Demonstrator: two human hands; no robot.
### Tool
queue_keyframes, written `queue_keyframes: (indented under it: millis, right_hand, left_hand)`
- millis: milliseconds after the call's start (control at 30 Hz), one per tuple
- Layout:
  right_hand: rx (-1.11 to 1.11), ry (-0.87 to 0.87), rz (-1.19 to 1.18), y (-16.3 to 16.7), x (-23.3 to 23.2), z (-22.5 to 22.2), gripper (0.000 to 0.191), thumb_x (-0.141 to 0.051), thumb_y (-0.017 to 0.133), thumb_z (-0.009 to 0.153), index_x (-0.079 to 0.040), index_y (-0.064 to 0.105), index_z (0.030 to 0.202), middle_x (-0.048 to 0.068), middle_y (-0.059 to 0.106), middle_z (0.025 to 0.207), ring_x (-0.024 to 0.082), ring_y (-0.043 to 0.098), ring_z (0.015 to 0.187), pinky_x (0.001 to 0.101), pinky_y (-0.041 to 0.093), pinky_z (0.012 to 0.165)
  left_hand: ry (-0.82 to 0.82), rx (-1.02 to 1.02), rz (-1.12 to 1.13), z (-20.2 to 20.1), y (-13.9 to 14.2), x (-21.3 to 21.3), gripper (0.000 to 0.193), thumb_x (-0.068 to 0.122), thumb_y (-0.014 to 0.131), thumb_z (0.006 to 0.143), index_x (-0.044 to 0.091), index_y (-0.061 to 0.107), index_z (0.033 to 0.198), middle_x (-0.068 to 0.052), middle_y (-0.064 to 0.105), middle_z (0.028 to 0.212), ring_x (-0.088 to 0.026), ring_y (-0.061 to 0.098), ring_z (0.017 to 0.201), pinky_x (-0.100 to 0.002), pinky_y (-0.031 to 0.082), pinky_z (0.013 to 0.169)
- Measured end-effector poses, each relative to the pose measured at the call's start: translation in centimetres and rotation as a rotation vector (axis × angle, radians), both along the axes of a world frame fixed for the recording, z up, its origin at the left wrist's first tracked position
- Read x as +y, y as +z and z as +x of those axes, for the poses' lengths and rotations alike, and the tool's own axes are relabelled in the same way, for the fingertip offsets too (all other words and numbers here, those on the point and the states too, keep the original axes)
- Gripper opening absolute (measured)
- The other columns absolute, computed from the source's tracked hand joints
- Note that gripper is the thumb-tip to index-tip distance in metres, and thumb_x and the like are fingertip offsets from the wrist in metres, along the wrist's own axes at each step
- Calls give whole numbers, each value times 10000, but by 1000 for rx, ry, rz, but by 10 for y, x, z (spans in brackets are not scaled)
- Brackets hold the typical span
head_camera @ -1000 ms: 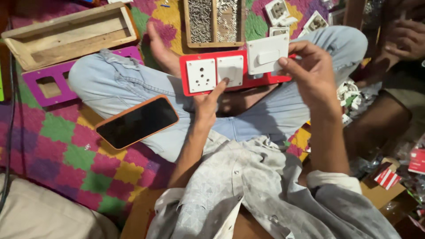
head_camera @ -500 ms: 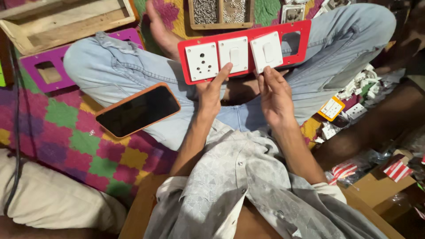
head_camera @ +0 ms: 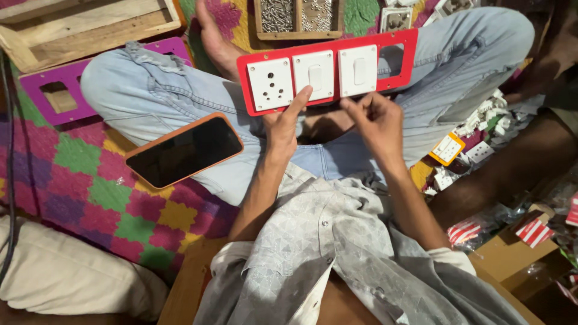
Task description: The person sits on the floor and repeatedly flips a red plastic frame containing three white electrical modules. They press the modules into the frame and rotate the frame to inspect the metal contacts on the back, repeating this cycle multiple times.
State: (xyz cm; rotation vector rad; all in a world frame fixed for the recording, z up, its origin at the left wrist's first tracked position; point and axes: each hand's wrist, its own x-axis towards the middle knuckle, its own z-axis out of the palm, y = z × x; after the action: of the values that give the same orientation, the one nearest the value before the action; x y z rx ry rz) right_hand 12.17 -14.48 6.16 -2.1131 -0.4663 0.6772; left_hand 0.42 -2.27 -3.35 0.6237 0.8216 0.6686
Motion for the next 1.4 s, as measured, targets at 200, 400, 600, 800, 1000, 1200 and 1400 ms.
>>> queue_keyframes:
  millis: [200, 400, 600, 800, 1000, 1200, 1400]
  right_hand:
    - [-931, 630, -47, 62, 14, 37, 772, -426, 949, 660, -35, 627, 1242, 208, 614, 1255, 423, 536, 1219, 550, 364, 1065]
    - [-567, 820, -134, 63, 29, 52, 984, -501, 935, 660, -103, 582, 1488, 162, 598, 1330, 350, 568, 1234, 527, 400, 1088]
    - [-605, 736, -65, 36, 19, 22, 942, -460, 963, 667, -111, 610, 1468, 180, 599, 1275, 356, 566, 1157, 477, 437, 1000]
    - [-538, 579, 40, 24, 8, 14, 805, -355, 983, 708, -73, 667, 1392, 157, 632, 1254, 337, 585, 1168, 452, 471, 1038]
    - [-637, 519, 105, 10, 6, 10, 708, -267, 969, 747, -21, 672, 1341, 165, 670, 1265, 328, 641, 1173, 440, 523, 1028]
    - [-590, 526, 118, 8, 5, 11, 707, -258, 972, 749, -14, 666, 1338, 174, 659, 1276, 334, 644, 1194, 443, 540, 1037]
    - [-600, 537, 104, 7, 6, 11, 723, -271, 978, 730, -19, 674, 1335, 174, 648, 1270, 334, 636, 1181, 442, 534, 1034]
  left_hand:
    - [28, -148, -84, -7, -2, 6, 457, -41, 814, 823, 25, 647, 1244, -63, 697, 1181, -173, 683, 1075, -325, 569, 969]
    - [160, -240, -165, -10, -6, 5, 503, -49, 778, 840, 16, 597, 1304, -95, 654, 1238, -220, 644, 1166, -389, 523, 1040]
    - [-19, -226, -147, -10, -3, -2, 480, -42, 797, 850, 8, 603, 1287, -100, 668, 1217, -205, 670, 1125, -364, 549, 1003]
    - [-142, -198, -34, -6, 7, -3, 494, -84, 825, 820, -13, 626, 1266, -100, 696, 1184, -191, 699, 1076, -351, 583, 957]
    - [-179, -156, 44, -5, 8, -1, 519, -92, 850, 801, -21, 626, 1263, -102, 694, 1188, -181, 698, 1071, -340, 600, 949]
    - [-158, -156, 0, -5, 7, -3, 500, -96, 835, 813, -33, 626, 1262, -108, 702, 1192, -178, 709, 1072, -338, 607, 945]
    - [-166, -101, 27, -5, 7, -2, 477, -111, 838, 822, -49, 640, 1251, -123, 705, 1186, -188, 705, 1064, -347, 606, 937]
